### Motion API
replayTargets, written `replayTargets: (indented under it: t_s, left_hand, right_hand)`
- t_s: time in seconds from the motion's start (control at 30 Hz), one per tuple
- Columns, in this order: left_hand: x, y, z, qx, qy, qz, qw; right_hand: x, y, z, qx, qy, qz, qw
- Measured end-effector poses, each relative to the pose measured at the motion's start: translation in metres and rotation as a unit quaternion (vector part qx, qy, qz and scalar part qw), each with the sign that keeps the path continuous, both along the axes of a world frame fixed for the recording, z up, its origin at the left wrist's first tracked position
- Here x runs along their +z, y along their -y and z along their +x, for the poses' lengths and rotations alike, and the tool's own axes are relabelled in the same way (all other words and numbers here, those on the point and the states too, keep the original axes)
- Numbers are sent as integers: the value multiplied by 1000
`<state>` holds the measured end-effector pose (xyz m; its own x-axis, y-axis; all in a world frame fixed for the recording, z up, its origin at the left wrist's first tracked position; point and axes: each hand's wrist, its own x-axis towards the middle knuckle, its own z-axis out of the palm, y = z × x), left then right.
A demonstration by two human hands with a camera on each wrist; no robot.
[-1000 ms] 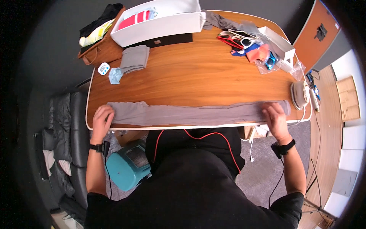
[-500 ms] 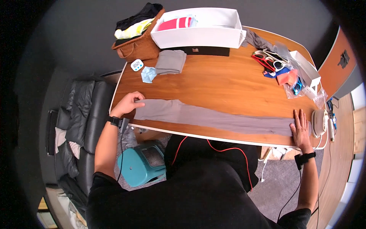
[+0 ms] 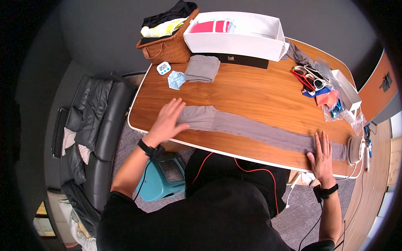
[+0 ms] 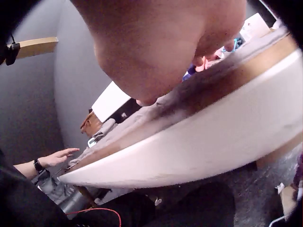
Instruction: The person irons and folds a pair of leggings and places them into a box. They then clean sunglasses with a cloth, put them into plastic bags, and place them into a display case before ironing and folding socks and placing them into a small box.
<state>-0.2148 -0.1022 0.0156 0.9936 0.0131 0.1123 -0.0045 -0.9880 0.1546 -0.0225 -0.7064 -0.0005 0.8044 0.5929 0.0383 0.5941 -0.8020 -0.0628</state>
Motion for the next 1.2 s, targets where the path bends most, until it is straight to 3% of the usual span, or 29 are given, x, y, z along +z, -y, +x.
replayTargets:
  t_s: [0.03, 0.1, 0.17, 0.43, 0.53, 0.7, 0.77, 0.83, 0.9, 0.97, 1.03, 1.1, 1.13, 1.2]
  left_hand:
    - [-11, 5, -5, 0, -56, -23, 998]
    - [-28, 1, -15, -9, -91, -3, 996]
    - [-35, -11, -19, -15, -94, 10, 995]
    - [-11, -13, -17, -45, -74, 34, 996]
    - [-8, -7, -22, -30, -58, 7, 998]
    - [-17, -1, -22, -17, 10, -12, 1000]
    - [-29, -14, -17, -1, 21, -58, 998]
    - [-33, -20, -11, 18, 33, -108, 993]
    - [-32, -20, -1, 34, 60, -188, 980]
    - [-43, -21, 4, 20, 11, -215, 976]
    - [-52, -15, 2, -47, 43, -23, 998]
    - [-55, -18, 2, -30, -5, -4, 1000]
    - [-57, -21, 2, -32, 7, 10, 999]
    - [-56, -24, 3, -28, 4, 22, 999]
  right_hand:
    - [-5, 3, -1, 1, 0, 0, 1000]
    - [-13, 17, 3, -22, 13, -61, 998]
    - [-15, 27, 7, -18, 5, -55, 998]
    - [-2, 16, 0, -33, 10, -47, 998]
    - [19, -47, -27, 18, 42, 51, 998]
    - [66, -226, -80, 192, -21, 202, 960]
    - [49, -292, -78, 271, -28, 259, 927]
    - [38, -349, -67, 298, -101, 219, 924]
    - [17, -396, -59, 325, -72, 201, 921]
    - [-7, -423, -65, 330, -63, 203, 920]
    - [-31, -430, -66, 333, -56, 202, 919]
    - [-46, -427, -73, 306, 24, 101, 946]
    - [-44, -430, -68, 300, -47, 15, 953]
    - [-44, -429, -68, 301, -44, 15, 952]
